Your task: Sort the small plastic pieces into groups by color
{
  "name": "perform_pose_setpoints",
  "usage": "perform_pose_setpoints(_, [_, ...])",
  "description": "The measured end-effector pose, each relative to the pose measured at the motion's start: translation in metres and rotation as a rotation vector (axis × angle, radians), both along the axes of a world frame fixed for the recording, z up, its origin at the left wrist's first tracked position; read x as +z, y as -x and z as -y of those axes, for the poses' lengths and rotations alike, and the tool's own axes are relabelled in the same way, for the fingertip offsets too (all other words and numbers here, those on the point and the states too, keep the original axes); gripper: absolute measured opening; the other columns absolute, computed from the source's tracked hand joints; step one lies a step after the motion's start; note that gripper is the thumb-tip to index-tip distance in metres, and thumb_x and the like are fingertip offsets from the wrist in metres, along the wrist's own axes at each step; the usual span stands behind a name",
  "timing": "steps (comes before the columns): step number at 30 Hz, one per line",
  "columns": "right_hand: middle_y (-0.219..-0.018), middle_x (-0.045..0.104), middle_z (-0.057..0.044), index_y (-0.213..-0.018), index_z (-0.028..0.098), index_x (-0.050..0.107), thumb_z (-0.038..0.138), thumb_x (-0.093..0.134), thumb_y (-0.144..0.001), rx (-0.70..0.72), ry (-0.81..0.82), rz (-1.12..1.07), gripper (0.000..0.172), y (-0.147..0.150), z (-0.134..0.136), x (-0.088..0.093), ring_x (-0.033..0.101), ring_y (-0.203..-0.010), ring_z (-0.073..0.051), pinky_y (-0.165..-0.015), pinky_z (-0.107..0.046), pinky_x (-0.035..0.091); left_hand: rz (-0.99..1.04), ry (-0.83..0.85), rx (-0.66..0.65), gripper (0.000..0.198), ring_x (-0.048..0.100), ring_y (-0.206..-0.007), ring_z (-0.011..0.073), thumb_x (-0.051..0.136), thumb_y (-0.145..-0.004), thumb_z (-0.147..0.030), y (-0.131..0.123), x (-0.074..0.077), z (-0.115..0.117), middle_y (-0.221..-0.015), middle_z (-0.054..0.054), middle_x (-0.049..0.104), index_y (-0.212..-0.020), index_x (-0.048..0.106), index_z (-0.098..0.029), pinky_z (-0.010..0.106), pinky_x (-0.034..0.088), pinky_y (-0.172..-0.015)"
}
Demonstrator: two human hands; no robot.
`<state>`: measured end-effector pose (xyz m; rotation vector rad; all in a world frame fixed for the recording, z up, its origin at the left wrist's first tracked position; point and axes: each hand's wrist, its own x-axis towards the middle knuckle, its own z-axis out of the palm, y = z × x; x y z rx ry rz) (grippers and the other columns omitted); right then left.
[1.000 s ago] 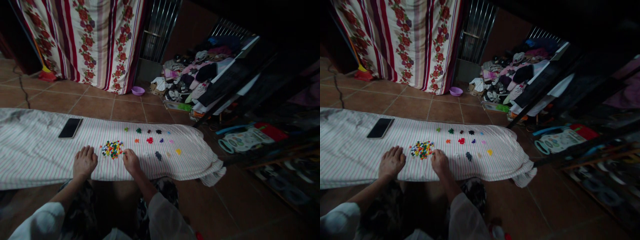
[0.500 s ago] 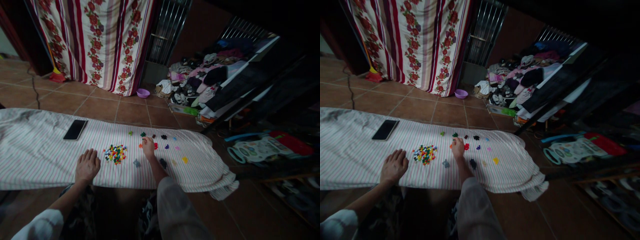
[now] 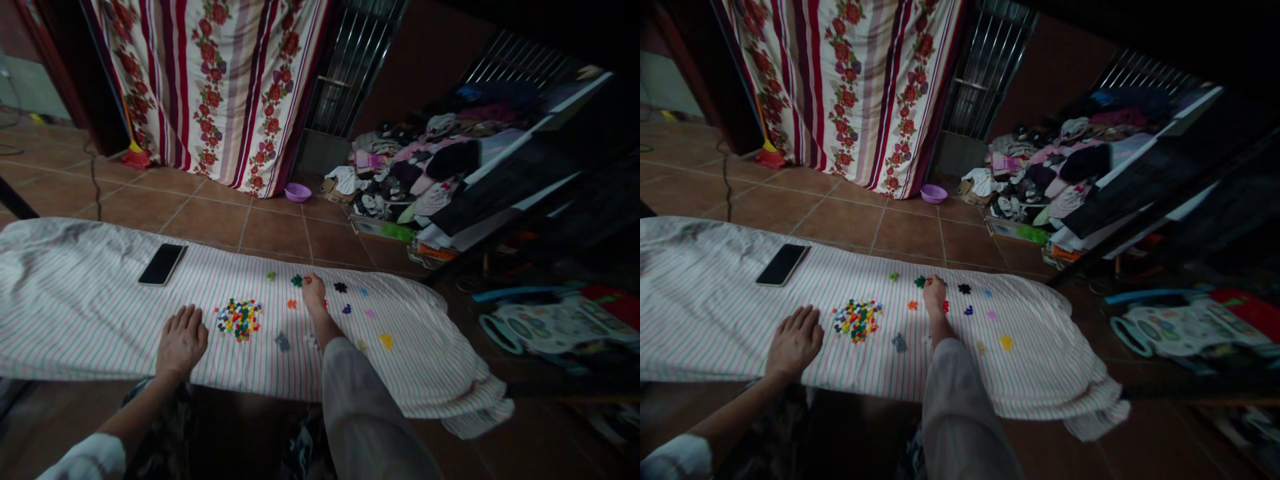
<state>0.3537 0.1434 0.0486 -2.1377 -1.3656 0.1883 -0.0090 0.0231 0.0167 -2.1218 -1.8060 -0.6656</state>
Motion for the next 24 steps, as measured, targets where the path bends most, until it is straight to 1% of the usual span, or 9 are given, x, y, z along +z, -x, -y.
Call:
perform_pose_setpoints(3, [-0.096,0.075,-0.009,-0.101,0.016,0.074,0.011,0.053,-0.088,-0.011,0.057,0.024,0.025,0.001,-0.006,0.005,0.068,-0.091,-0.018,-0.081,-0.023,0.046,-0.005,-0.012,-0.002,0.042,0.058,-0.127,0.0336,0.041,-0.092,-0.028,0.000,-0.001,0.000,-0.130,0.019,0.067,-0.119,0.066,-0.009,0.048,0.041,-0.106])
perform_pose_setpoints(9, [-0.100,0.075,-0.010,-0.108,0.017,0.071,0.012,0.050,-0.091,-0.012,0.092,0.039,0.028,0.003,-0.012,0.007,0.069,-0.096,-0.019,-0.083,-0.025,0.047,-0.016,0.012,0.017,0.040,0.058,-0.128,0.0325,0.041,-0.092,-0.028,-0.002,0.000,0.000,-0.131,0.017,0.067,-0.119,0.066,-0.012,0.048,0.041,-0.107])
perform_pose_setpoints(16, [-0.106,0.076,-0.010,-0.107,0.017,0.075,0.013,0.047,-0.092,0.017,0.171,0.035,0.032,0.004,-0.013,0.008,0.069,-0.100,-0.020,-0.087,-0.027,0.048,-0.005,0.012,0.019,0.040,0.057,-0.129,0.0320,0.042,-0.091,-0.027,-0.002,-0.002,0.000,-0.131,0.017,0.067,-0.120,0.066,-0.013,0.048,0.040,-0.108])
perform_pose_setpoints(20, [-0.107,0.076,-0.010,-0.108,0.017,0.075,0.009,0.044,-0.090,0.033,0.145,0.029,0.037,0.004,-0.010,0.007,0.069,-0.103,-0.020,-0.091,-0.027,0.047,0.018,0.022,0.017,0.040,0.056,-0.130,0.0324,0.042,-0.091,-0.027,-0.002,-0.001,0.000,-0.132,0.017,0.066,-0.120,0.066,-0.013,0.048,0.039,-0.109])
perform_pose_setpoints(24, [-0.103,0.075,-0.009,-0.105,0.017,0.075,0.008,0.045,-0.086,0.019,0.078,0.020,0.037,0.003,-0.007,0.010,0.068,-0.100,-0.020,-0.091,-0.027,0.047,0.032,0.025,0.012,0.039,0.056,-0.130,0.0320,0.043,-0.091,-0.028,-0.002,0.001,0.000,-0.132,0.017,0.067,-0.120,0.066,-0.013,0.048,0.040,-0.109])
